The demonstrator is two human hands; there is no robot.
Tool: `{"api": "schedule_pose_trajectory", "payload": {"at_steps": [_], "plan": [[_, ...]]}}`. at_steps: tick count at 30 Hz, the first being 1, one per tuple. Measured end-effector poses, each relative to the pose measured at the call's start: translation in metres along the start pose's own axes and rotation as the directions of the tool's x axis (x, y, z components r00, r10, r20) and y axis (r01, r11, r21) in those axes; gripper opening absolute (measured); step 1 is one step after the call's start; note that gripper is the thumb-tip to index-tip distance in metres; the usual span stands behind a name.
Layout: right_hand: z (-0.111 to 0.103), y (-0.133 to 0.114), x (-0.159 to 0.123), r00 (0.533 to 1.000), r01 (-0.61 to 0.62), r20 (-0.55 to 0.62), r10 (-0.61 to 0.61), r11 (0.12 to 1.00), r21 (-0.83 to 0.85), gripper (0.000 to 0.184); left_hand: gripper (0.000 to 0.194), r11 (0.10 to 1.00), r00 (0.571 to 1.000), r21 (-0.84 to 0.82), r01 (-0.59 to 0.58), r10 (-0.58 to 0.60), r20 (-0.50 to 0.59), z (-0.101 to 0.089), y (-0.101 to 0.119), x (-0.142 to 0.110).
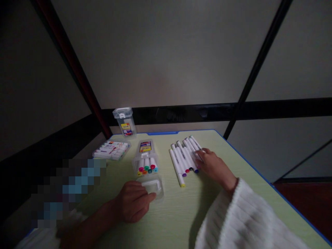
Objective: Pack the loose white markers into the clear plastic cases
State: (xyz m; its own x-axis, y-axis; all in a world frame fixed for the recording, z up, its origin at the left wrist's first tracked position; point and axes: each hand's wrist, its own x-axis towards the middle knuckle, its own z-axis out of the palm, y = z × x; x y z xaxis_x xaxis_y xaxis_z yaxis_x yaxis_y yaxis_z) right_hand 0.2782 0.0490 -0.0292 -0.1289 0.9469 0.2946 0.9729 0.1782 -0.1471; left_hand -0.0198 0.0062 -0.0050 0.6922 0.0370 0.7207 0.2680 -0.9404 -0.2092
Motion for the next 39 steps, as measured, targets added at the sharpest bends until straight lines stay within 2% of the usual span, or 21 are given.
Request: {"api": "schedule_pose_trajectory", "payload": {"at_steps": [13,19,26,32,39], "plan": [[0.008,-0.021,0.002,0.998,0.004,0.062,0.002,0.995,-0.099,0.017,0.023,1.000,1.000,0.016,0.004,-0.005,0.017,0.005,-0.001,-0.007],[0.004,-0.023,-0.001,0.998,-0.002,0.067,0.010,0.993,-0.120,0.016,0.024,1.000,1.000,0.006,0.018,-0.018,-0.021,0.005,0.000,-0.005],[-0.001,-0.032,-0.005,0.997,0.000,0.075,0.011,0.988,-0.152,0.017,0.024,1.000,1.000,0.021,0.011,-0.011,0.026,0.003,0.000,-0.004],[-0.004,-0.036,-0.004,0.998,-0.026,0.059,0.037,0.985,-0.170,0.020,0.026,0.999,0.998,0.033,-0.001,-0.001,0.057,0.002,0.000,-0.005],[-0.008,-0.038,-0.002,0.998,-0.060,0.016,0.064,0.983,-0.172,0.021,0.026,1.000,1.000,0.024,-0.006,0.006,-0.001,0.005,0.000,-0.006]]}}
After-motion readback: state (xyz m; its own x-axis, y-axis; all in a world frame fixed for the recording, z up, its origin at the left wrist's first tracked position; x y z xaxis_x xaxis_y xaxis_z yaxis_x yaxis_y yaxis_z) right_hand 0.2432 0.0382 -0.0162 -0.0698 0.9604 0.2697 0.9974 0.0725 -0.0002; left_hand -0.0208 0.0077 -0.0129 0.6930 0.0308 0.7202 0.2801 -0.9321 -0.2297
